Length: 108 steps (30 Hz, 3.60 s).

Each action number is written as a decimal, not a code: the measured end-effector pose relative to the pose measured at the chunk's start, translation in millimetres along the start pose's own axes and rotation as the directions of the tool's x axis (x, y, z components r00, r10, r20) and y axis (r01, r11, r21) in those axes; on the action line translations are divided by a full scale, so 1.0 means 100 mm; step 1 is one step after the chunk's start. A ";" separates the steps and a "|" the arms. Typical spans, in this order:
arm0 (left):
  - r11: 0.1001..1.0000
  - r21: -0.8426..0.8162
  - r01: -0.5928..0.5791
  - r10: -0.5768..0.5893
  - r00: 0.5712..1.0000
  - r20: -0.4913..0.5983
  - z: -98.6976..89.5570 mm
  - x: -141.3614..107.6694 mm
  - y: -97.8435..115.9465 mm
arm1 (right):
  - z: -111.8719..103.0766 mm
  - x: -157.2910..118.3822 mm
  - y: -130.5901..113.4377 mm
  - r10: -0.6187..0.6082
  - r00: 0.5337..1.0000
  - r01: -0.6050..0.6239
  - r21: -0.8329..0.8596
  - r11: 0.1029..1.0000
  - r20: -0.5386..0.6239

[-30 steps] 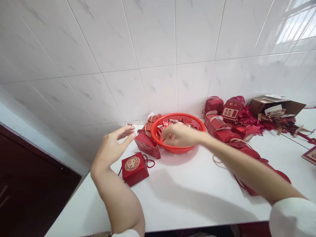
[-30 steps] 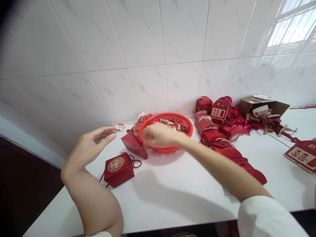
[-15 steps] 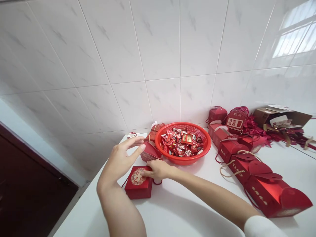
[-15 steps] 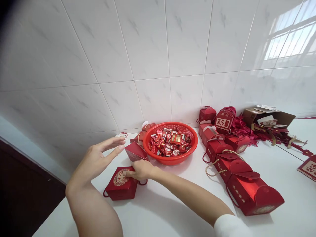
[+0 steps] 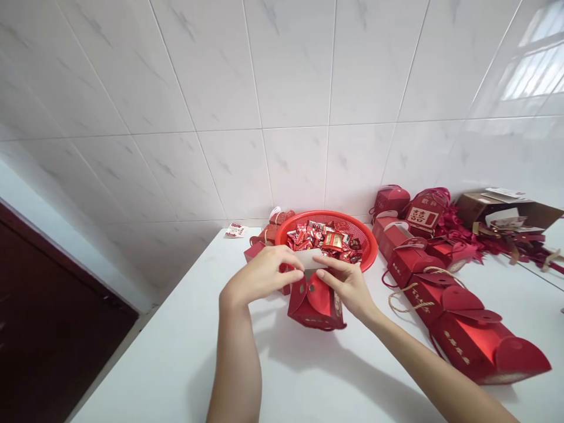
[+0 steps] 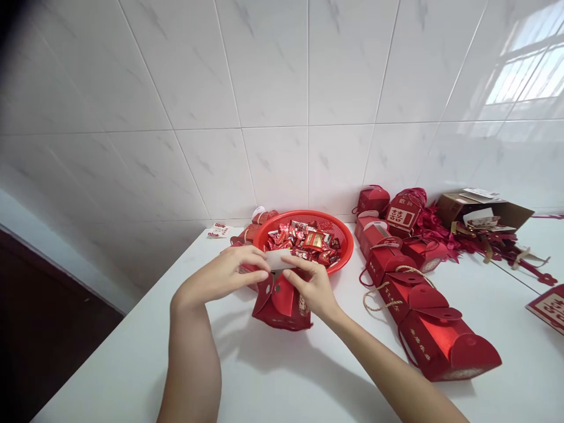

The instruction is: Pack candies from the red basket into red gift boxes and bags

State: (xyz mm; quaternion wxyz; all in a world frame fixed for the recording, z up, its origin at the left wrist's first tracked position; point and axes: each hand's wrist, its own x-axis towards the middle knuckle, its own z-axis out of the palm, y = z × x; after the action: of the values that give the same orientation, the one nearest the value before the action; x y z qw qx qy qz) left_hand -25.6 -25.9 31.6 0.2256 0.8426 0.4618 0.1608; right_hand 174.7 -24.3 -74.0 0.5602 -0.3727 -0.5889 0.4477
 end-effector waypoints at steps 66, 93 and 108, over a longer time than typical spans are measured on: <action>0.989 0.146 -0.006 -0.069 0.863 0.500 0.46 0.51 0.03 | -0.48 -0.81 -0.17 0.267 0.922 -0.079 -0.541 0.837 0.279; 0.993 0.116 0.009 -0.053 0.923 0.381 0.63 0.56 0.06 | -0.38 -0.85 -0.42 0.140 0.794 0.399 -0.681 0.614 0.591; 0.999 0.045 0.014 -0.030 0.928 0.371 0.41 0.17 0.03 | -0.46 -0.94 -0.26 0.322 0.928 0.058 -0.928 0.369 0.186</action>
State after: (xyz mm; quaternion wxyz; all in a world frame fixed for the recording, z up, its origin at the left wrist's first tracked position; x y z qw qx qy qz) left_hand 5.1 -22.2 -0.8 0.2931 0.8571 0.4235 -0.0140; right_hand 230.8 -116.2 -81.4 0.1093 -0.5845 -0.7909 0.1446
